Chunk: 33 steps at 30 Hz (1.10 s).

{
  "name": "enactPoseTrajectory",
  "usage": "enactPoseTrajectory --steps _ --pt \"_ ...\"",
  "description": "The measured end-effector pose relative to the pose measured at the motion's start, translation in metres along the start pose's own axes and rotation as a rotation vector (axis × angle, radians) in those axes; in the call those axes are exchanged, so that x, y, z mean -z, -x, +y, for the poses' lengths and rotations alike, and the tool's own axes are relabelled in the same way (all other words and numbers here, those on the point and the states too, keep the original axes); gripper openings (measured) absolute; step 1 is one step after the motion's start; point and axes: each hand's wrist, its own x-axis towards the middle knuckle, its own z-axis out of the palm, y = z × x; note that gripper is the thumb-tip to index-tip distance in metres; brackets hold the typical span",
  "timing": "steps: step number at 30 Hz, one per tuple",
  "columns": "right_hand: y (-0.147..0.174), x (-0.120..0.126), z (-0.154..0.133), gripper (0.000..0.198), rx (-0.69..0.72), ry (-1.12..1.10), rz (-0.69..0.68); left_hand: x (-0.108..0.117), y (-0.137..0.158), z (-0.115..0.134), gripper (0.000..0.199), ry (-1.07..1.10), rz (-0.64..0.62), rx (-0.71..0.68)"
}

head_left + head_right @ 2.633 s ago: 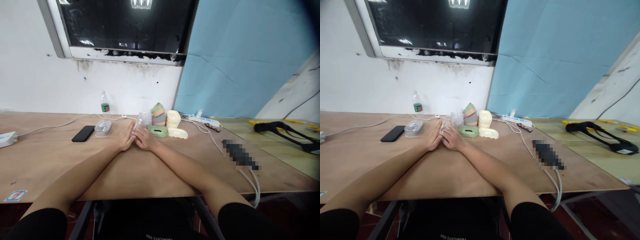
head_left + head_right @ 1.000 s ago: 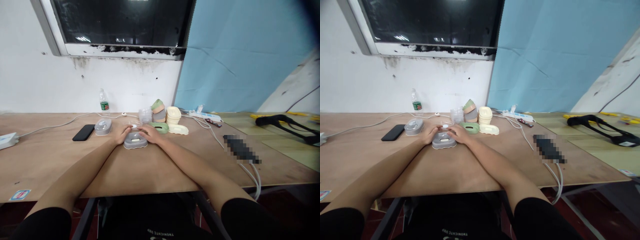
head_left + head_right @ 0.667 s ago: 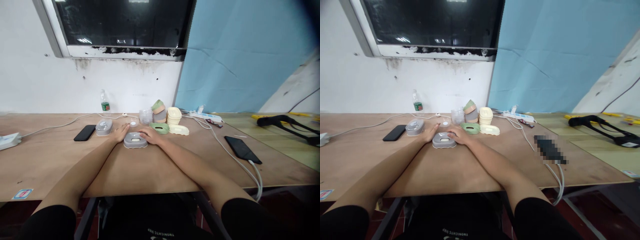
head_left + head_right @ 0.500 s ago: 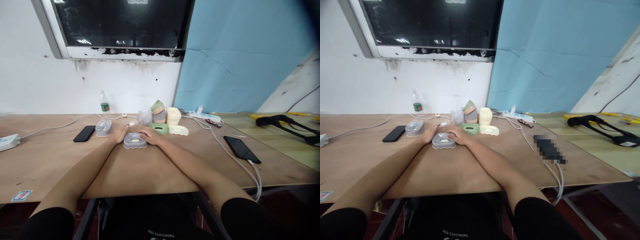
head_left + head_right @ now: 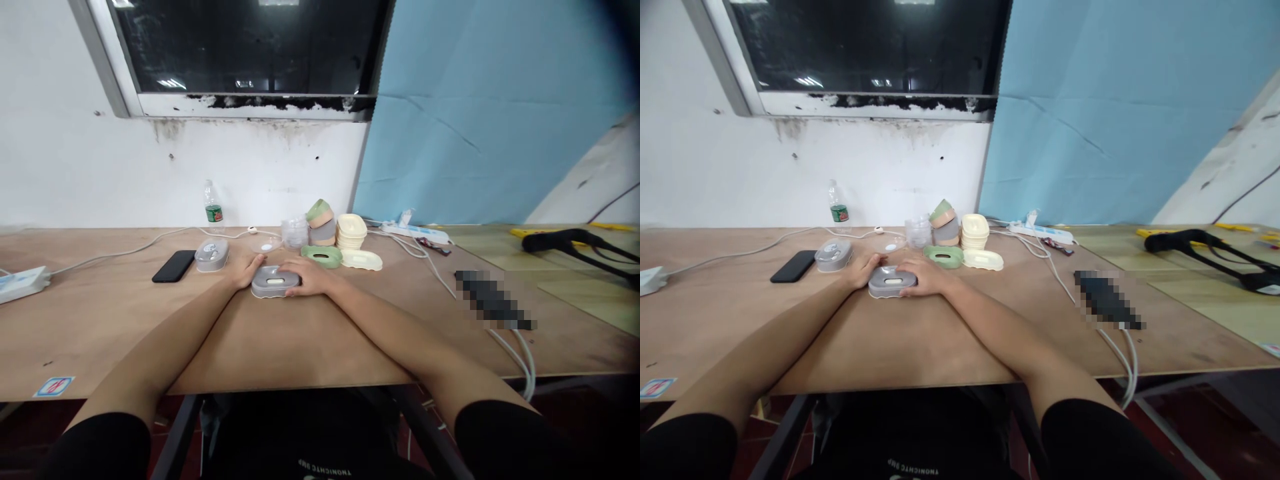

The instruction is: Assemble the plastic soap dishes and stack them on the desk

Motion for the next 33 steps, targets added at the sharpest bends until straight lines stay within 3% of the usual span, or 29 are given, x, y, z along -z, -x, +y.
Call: enactPoseTrajectory --steps 6,18,26,33 --pt "0.0 -0.005 0.0 0.044 -0.117 -0.008 0.042 0.003 0.004 0.003 0.071 0.102 -0.032 -0.204" --pt "-0.002 -0.012 0.008 0.055 -0.436 -0.087 0.269 0.0 0.007 0.021 0.092 -0.139 -0.001 -0.251" --pt "-0.001 -0.014 0.013 0.048 -0.385 -0.198 0.308 -0.003 0.006 0.018 0.087 -0.15 0.068 -0.257" --pt "-0.002 -0.016 0.016 0.048 -0.459 -0.231 0.404 -0.001 0.007 0.021 0.111 -0.143 0.042 -0.334"
